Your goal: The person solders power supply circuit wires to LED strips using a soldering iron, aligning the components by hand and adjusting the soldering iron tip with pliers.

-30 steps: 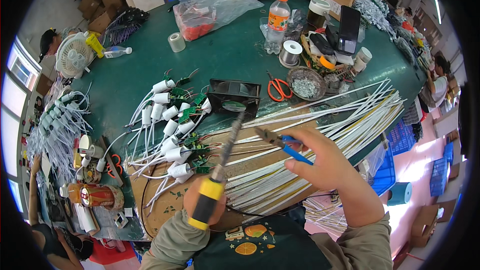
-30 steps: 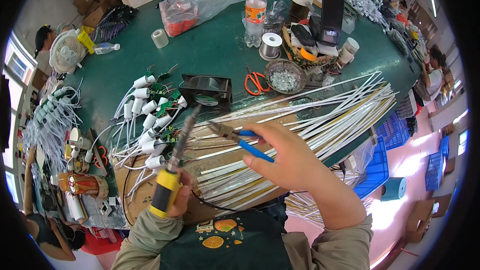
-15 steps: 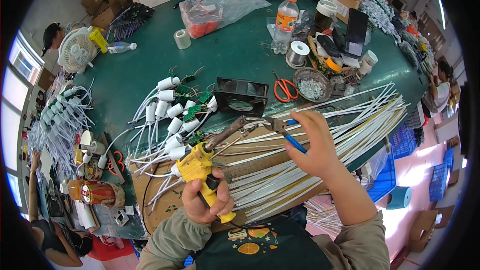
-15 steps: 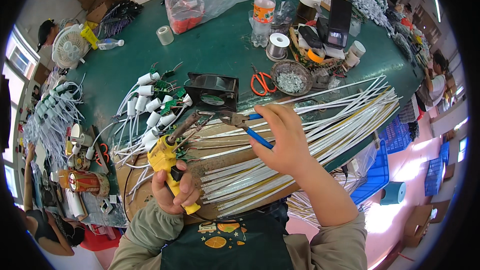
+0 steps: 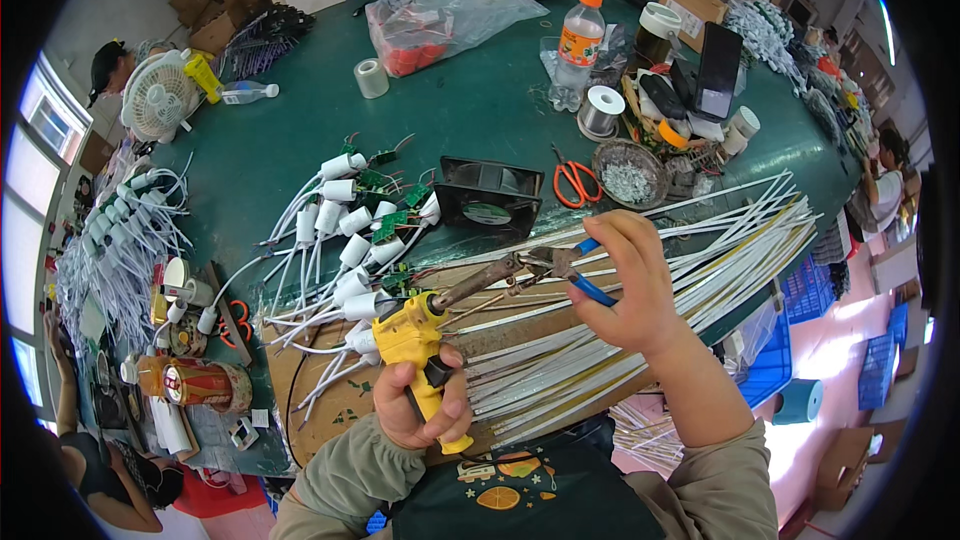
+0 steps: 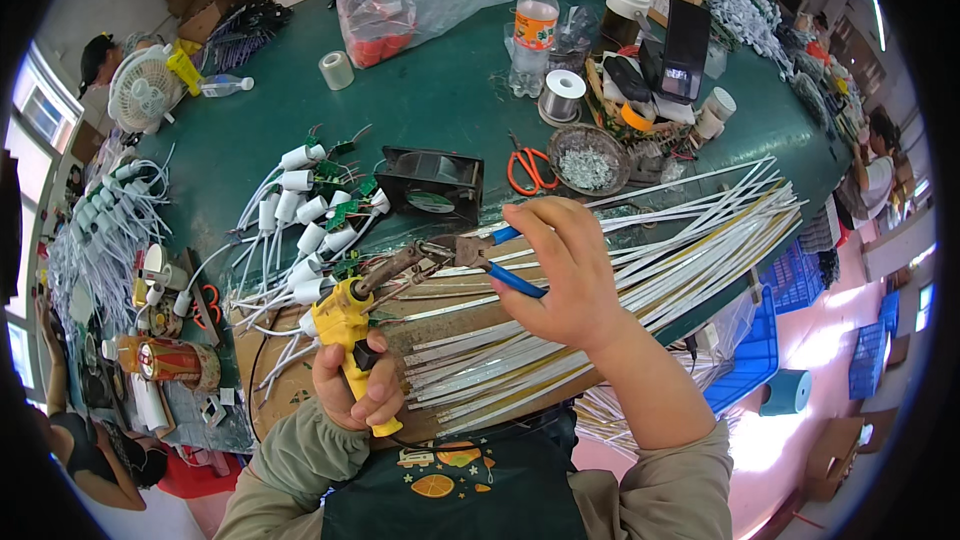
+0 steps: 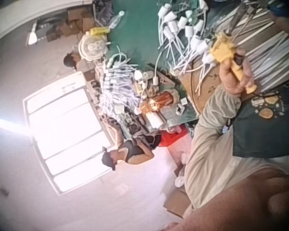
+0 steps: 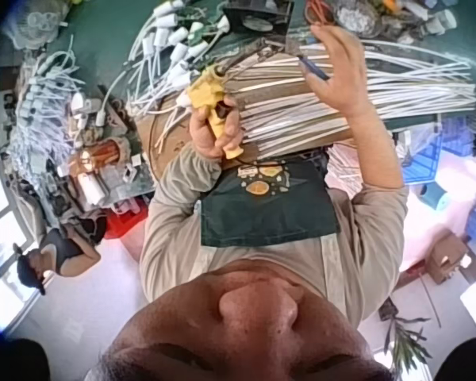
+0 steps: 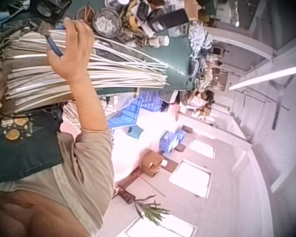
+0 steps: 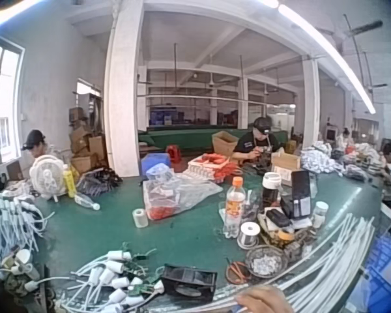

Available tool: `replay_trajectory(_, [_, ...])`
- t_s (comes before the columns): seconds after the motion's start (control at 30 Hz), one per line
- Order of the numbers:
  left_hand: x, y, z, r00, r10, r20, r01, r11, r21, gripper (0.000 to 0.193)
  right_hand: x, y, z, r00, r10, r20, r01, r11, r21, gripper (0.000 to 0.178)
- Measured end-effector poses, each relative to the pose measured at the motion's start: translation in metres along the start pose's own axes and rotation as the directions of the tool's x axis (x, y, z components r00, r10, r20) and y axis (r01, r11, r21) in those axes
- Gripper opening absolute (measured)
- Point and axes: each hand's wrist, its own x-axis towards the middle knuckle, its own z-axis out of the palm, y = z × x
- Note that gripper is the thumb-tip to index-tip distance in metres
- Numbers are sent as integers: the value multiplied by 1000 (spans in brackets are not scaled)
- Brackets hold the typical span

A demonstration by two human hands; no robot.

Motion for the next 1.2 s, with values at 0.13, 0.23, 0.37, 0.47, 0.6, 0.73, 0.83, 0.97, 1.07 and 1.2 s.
replay_trajectory(0.13, [0,-1,1,1000,-7,13,7,1000,0,49,3,2,-2,998,-66,-4,65,998,-16,66])
replay_trajectory(0.23, [0,-1,3,1000,-15,6,15,1000,-13,48,5,3,-5,995,-97,-7,97,995,-21,67])
replay_trajectory(0.37, [1,0,4,1000,-28,13,29,999,-17,46,7,3,-8,993,-117,-3,116,992,-52,67])
replay_trajectory(0.47, [1,1,4,999,-37,7,37,999,-14,46,7,4,-11,994,-109,28,110,993,-34,67])
replay_trajectory(0.6, [0,0,3,999,-54,-9,54,999,-7,46,8,6,-14,991,-127,39,128,991,-44,64])
replay_trajectory(0.73, [0,0,5,998,-57,-18,57,998,-1,46,9,6,-17,989,-142,44,143,989,-28,62])
replay_trajectory(0.83, [0,-1,4,998,-64,-13,64,998,-8,46,9,5,-20,990,-132,56,133,991,-25,62])
replay_trajectory(0.97, [0,-2,4,997,-72,-13,71,997,-20,45,9,5,-22,990,-124,70,125,992,1,62])
replay_trajectory(1.07, [0,-2,4,997,-73,-11,73,997,-20,45,11,4,-24,989,-121,81,121,993,4,62])
replay_trajectory(1.2, [-1,-2,4,997,-74,-19,74,997,-7,45,11,3,-27,990,-110,93,110,994,1,63])
